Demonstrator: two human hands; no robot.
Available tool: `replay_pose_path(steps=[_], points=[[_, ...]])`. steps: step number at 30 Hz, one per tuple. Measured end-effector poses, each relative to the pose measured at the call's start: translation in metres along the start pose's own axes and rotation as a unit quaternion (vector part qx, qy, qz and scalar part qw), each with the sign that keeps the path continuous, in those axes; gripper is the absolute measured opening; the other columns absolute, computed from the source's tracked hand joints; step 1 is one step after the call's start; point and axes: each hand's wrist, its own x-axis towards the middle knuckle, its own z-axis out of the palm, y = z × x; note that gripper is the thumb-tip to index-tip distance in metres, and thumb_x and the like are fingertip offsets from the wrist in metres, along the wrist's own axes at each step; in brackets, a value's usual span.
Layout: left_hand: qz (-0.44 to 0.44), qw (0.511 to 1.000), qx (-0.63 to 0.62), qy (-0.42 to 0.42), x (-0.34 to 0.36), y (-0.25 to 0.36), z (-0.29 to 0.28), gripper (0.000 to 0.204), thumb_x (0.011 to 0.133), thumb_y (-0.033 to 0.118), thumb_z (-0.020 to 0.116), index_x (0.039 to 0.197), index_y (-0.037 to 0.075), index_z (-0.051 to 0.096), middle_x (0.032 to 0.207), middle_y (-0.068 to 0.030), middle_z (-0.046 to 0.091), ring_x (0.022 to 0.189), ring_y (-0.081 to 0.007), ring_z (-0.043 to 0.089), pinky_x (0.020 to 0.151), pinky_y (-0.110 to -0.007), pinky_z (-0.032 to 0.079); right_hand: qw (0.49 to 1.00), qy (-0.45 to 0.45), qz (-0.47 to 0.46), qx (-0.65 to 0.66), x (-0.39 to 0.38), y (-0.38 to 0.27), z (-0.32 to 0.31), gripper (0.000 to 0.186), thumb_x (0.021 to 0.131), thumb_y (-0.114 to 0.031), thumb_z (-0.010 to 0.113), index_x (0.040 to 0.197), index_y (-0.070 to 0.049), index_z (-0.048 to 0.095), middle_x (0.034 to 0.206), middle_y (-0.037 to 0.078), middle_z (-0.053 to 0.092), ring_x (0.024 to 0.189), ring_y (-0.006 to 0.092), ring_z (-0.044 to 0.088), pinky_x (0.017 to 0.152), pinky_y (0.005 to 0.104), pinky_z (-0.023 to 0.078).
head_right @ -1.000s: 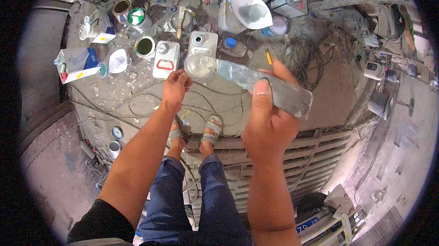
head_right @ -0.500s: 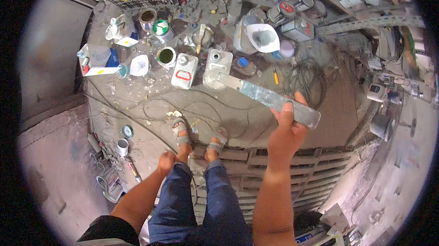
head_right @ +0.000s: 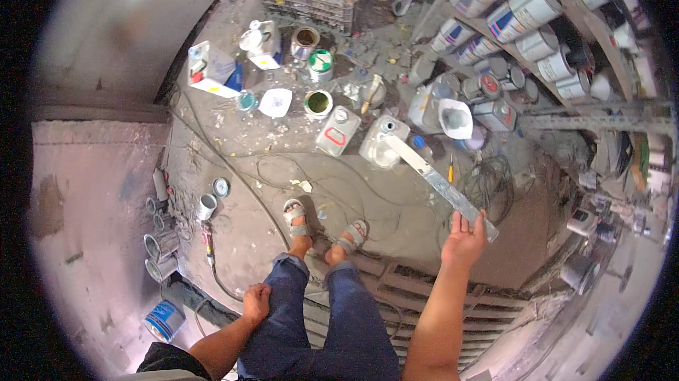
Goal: The person mixes paint in a bucket using a spray gun, then retrieves a plastic cup and pours liquid from a large container into it. They use a metal ruler to scrape the cup's interior and pour the contents into a funnel placed over the bucket. The person repeats the pouring and scraping steps to transfer the liquid into the bucket.
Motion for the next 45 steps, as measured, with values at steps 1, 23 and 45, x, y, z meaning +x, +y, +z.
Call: replay_pose_path(steps=[1, 23, 45], points=[[-0.012, 1.0, -0.017, 0.017, 0.004, 0.008, -0.011, 0.014, 0.084, 0.016, 0.061, 0.082, 0.003, 0.066, 0.081, -0.0172, 0.065, 0.084, -0.0357, 0.059, 0.079, -0.042, 0.046, 1.0, -0.002, 0.014, 0.021, -0.002, 0.003, -0.001, 0.031, 0.097, -0.016, 0.048, 0.122, 0.002, 0.048, 0.119, 0.016, 0.054, 0.112, 0.0276, 0.054, 0.099, 0.0414, 0.046], [-0.009, 0.982, 0.106, -0.158, 0.033, -0.134, -0.073, 0.036, 0.076, 0.026, 0.063, 0.106, 0.006, 0.066, 0.12, -0.0194, 0.055, 0.113, -0.0402, 0.048, 0.098, -0.046, 0.038, 0.947, -0.034, 0.199, 0.251, -0.036, 0.369, 0.067, 0.032, 0.096, -0.017, 0.048, 0.118, 0.007, 0.049, 0.124, 0.017, 0.054, 0.117, 0.0263, 0.051, 0.101, 0.0356, 0.046], [0.025, 0.977, 0.117, -0.179, 0.079, -0.147, -0.111, 0.037, 0.075, 0.016, 0.062, 0.111, 0.008, 0.06, 0.12, -0.0182, 0.055, 0.11, -0.0398, 0.05, 0.095, -0.049, 0.04, 0.905, 0.058, 0.21, 0.364, 0.075, 0.491, 0.071, 0.04, 0.098, -0.025, 0.044, 0.122, 0.008, 0.046, 0.129, 0.017, 0.052, 0.12, 0.0275, 0.05, 0.099, 0.0384, 0.048]])
